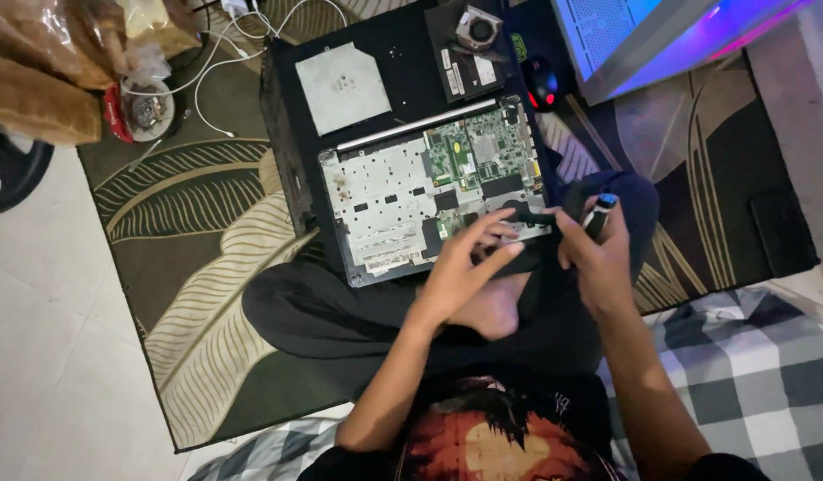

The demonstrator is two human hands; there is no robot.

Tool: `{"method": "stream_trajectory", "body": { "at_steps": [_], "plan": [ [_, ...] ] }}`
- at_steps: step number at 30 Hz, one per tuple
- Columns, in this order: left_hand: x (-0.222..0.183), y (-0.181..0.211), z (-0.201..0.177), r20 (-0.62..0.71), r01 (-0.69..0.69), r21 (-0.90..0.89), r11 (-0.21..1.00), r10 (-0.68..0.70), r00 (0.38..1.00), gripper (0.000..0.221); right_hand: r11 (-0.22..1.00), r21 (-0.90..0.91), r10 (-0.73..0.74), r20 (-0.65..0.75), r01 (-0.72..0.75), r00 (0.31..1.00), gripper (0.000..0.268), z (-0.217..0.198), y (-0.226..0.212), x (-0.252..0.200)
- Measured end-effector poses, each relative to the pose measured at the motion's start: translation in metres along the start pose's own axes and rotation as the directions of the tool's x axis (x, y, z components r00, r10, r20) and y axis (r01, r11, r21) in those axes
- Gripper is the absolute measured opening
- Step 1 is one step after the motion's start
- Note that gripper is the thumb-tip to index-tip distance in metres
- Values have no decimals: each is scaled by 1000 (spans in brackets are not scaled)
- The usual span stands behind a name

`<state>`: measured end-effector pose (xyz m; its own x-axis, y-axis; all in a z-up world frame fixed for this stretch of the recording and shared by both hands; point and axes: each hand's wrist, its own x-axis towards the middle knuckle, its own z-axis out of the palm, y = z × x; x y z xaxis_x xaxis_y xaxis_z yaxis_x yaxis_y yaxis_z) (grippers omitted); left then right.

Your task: Disconnecting and manipulating internal motherboard cables and components of a laptop using a small tool.

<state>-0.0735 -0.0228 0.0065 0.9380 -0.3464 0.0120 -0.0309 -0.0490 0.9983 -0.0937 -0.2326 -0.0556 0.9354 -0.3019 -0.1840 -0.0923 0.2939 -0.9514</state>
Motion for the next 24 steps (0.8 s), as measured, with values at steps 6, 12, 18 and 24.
{"method": "stream_trajectory", "body": {
  "at_steps": [6, 12, 18, 24],
  "plan": [
    [9, -29, 28, -204, 130, -231, 964, -178, 963, 21, 992, 109, 59, -15, -57, 998, 30, 18, 11, -19],
    [9, -20, 24, -229, 120, -373, 920, -217, 949, 12, 995, 95, -6, 26, 4, 1000, 14, 16, -5, -24],
    [10, -26, 19, -241, 73, -369, 926, -171, 955, 10, 999, -27, -31, 75, 33, 997, 27, 4, -28, -12],
    [9, -16, 17, -245, 67, -359, 931, -163, 956, 9, 998, -53, -13, 125, 20, 992, 28, -13, -3, -6]
  ]
}}
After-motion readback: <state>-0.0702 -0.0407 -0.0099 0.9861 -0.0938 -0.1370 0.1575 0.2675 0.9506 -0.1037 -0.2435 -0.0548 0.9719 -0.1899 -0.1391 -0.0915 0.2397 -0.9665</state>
